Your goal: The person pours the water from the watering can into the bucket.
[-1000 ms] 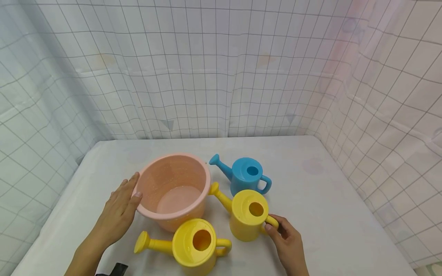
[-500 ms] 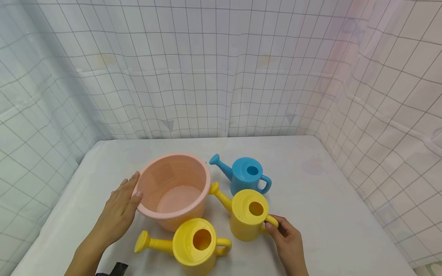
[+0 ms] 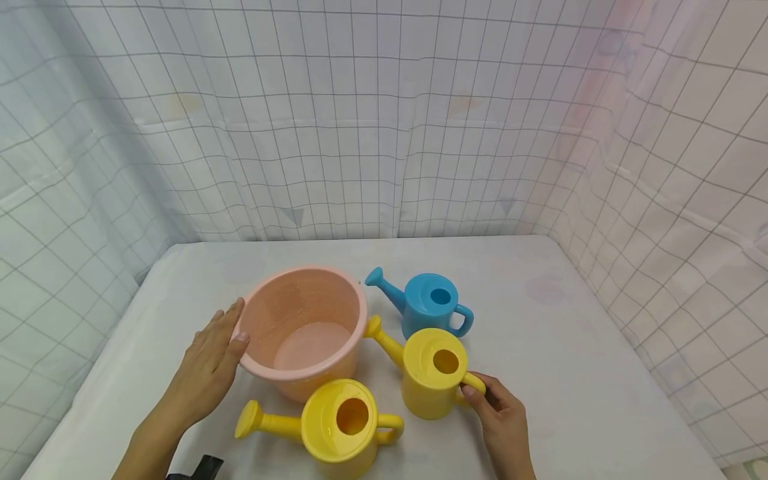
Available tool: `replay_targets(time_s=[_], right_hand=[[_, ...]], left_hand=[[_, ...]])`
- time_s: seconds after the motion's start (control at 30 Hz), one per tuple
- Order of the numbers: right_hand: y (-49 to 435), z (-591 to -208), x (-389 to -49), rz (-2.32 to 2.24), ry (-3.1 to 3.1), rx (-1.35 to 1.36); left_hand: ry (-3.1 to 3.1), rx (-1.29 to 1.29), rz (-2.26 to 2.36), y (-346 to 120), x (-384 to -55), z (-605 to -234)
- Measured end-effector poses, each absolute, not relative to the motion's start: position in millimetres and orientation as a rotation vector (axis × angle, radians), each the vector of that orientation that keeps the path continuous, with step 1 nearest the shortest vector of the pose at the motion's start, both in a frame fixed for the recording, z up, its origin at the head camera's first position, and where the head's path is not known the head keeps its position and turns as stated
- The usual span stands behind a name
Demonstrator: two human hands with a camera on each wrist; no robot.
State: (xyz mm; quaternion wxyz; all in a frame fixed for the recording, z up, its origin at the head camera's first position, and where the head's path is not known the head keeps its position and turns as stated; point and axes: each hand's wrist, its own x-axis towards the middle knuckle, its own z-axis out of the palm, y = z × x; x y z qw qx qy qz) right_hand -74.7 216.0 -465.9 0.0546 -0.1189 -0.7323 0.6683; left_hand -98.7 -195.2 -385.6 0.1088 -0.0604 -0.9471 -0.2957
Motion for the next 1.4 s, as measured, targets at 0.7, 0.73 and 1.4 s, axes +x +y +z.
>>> replay_targets(time_s=[0.7,0.73,1.4], right_hand=[[218.6,-462.2,-72.9,2.152,-1.983,-0.277],[218.6,-462.0,-72.8,2.156,-1.975,-0.273],[221.1,-459.0,-72.1,2.180,-1.899,-0.318]], left_hand=[[-2.795,-0.171,-0.862,-194.8,-98.6,-384.9],[-2.795,-0.170,-0.862,-194.8,-98.6,-384.8],[-2.792,-0.169,-0.862,-195.0,-98.8,-385.1]])
